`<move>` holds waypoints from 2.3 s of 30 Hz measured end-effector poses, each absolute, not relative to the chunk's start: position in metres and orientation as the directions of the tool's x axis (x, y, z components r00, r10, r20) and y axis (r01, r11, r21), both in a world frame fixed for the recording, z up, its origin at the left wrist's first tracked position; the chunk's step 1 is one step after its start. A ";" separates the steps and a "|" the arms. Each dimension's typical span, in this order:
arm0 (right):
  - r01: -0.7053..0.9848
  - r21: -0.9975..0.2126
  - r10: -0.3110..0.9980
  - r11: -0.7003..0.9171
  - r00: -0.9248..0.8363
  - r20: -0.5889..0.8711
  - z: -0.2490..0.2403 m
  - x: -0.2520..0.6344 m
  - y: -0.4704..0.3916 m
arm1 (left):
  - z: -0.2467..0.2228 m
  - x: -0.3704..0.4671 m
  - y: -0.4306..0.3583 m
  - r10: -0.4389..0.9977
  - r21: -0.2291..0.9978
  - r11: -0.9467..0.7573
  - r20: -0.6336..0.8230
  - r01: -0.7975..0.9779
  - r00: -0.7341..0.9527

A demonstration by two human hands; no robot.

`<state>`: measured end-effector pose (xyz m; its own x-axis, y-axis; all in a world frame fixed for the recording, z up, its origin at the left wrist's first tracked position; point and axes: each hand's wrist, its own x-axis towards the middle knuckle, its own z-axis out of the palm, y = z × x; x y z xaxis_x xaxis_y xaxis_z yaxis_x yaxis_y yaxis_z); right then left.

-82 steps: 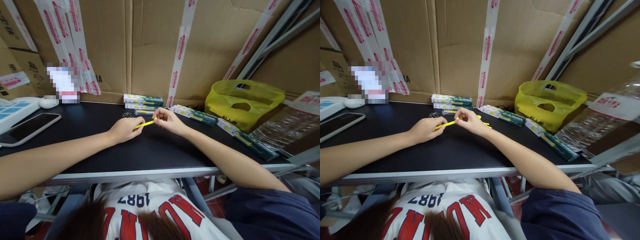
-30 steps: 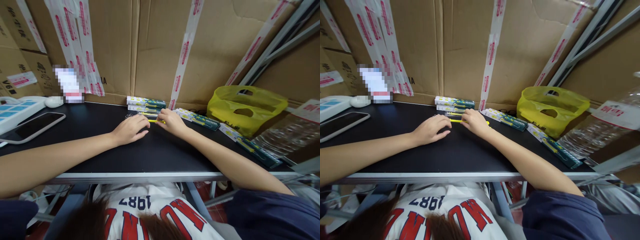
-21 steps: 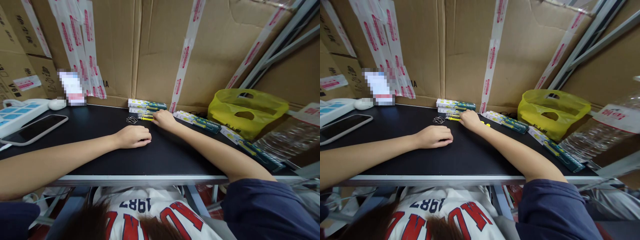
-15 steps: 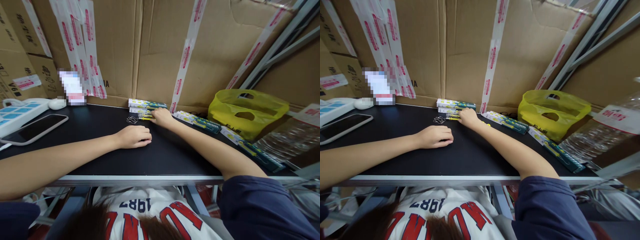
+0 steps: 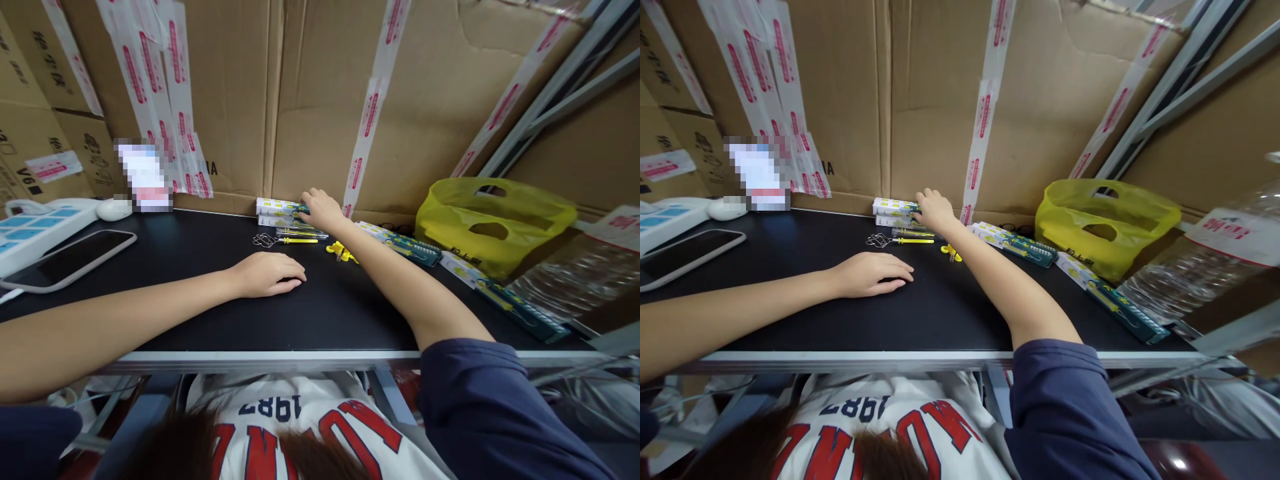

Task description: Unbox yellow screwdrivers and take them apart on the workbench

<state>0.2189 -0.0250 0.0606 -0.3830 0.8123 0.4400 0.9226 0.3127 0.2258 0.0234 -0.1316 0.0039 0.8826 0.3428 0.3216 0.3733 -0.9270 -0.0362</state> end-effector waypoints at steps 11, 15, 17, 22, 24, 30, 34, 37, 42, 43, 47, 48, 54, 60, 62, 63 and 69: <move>0.918 0.264 0.838 0.296 -0.382 0.389 0.041 0.230 -0.009 | -0.001 0.021 -0.124 0.509 0.104 -0.860 0.217 0.499 0.833; 0.910 0.281 0.818 0.306 -0.402 0.411 0.039 0.230 -0.010 | -0.001 0.020 -0.124 0.522 0.106 -0.853 0.194 0.511 0.831; 0.902 0.284 0.798 0.325 -0.422 0.429 0.040 0.230 -0.010 | 0.000 0.020 -0.124 0.529 0.120 -0.849 0.178 0.515 0.830; 0.898 0.269 0.725 0.347 -0.439 0.530 0.051 0.229 -0.014 | 0.006 0.023 -0.143 0.501 0.186 -0.849 -0.009 0.494 0.865; 0.893 0.255 0.687 0.370 -0.448 0.572 0.058 0.228 -0.019 | 0.010 0.027 -0.161 0.427 0.217 -0.876 -0.062 0.430 0.902; 0.825 0.282 0.587 0.490 -0.551 0.593 0.072 0.220 -0.065 | 0.023 0.040 -0.224 0.052 0.479 -0.875 -0.041 0.065 0.998; 0.752 0.335 0.524 0.568 -0.644 0.558 0.059 0.229 -0.105 | 0.019 0.043 -0.238 -0.014 0.674 -0.734 0.110 -0.086 0.994; 0.701 0.370 0.450 0.609 -0.690 0.567 0.044 0.251 -0.125 | 0.016 0.042 -0.223 0.177 0.544 -0.839 0.314 -0.024 0.933; 0.726 0.363 0.459 0.584 -0.664 0.590 0.031 0.286 -0.132 | 0.026 0.024 -0.163 0.145 -0.006 -0.964 0.825 0.266 0.546; 0.739 0.358 0.479 0.571 -0.654 0.586 0.031 0.289 -0.131 | 0.028 0.019 -0.149 0.173 0.011 -0.936 0.884 0.351 0.434; 0.781 0.316 0.547 0.539 -0.610 0.574 0.033 0.288 -0.130 | 0.025 0.002 -0.105 0.442 0.341 -0.837 0.883 0.428 0.161; 0.789 0.306 0.557 0.532 -0.599 0.575 0.033 0.287 -0.130 | 0.022 0.001 -0.099 0.523 0.438 -0.816 0.837 0.379 0.159; 0.819 0.266 0.605 0.509 -0.560 0.566 0.034 0.293 -0.131 | 0.005 0.005 -0.095 0.728 0.697 -0.685 0.645 0.210 0.232; 0.822 0.252 0.623 0.510 -0.555 0.551 0.034 0.300 -0.124 | 0.006 0.007 -0.102 0.737 0.716 -0.669 0.604 0.199 0.304; 0.816 0.267 0.612 0.512 -0.565 0.553 0.034 0.302 -0.123 | 0.006 0.007 -0.102 0.729 0.705 -0.678 0.607 0.208 0.316; 0.813 0.277 0.607 0.512 -0.570 0.553 0.034 0.303 -0.122 | 0.005 0.007 -0.102 0.724 0.696 -0.684 0.611 0.217 0.320; 0.787 0.361 0.586 0.500 -0.614 0.528 0.035 0.307 -0.120 | 0.004 0.008 -0.104 0.703 0.636 -0.711 0.627 0.300 0.336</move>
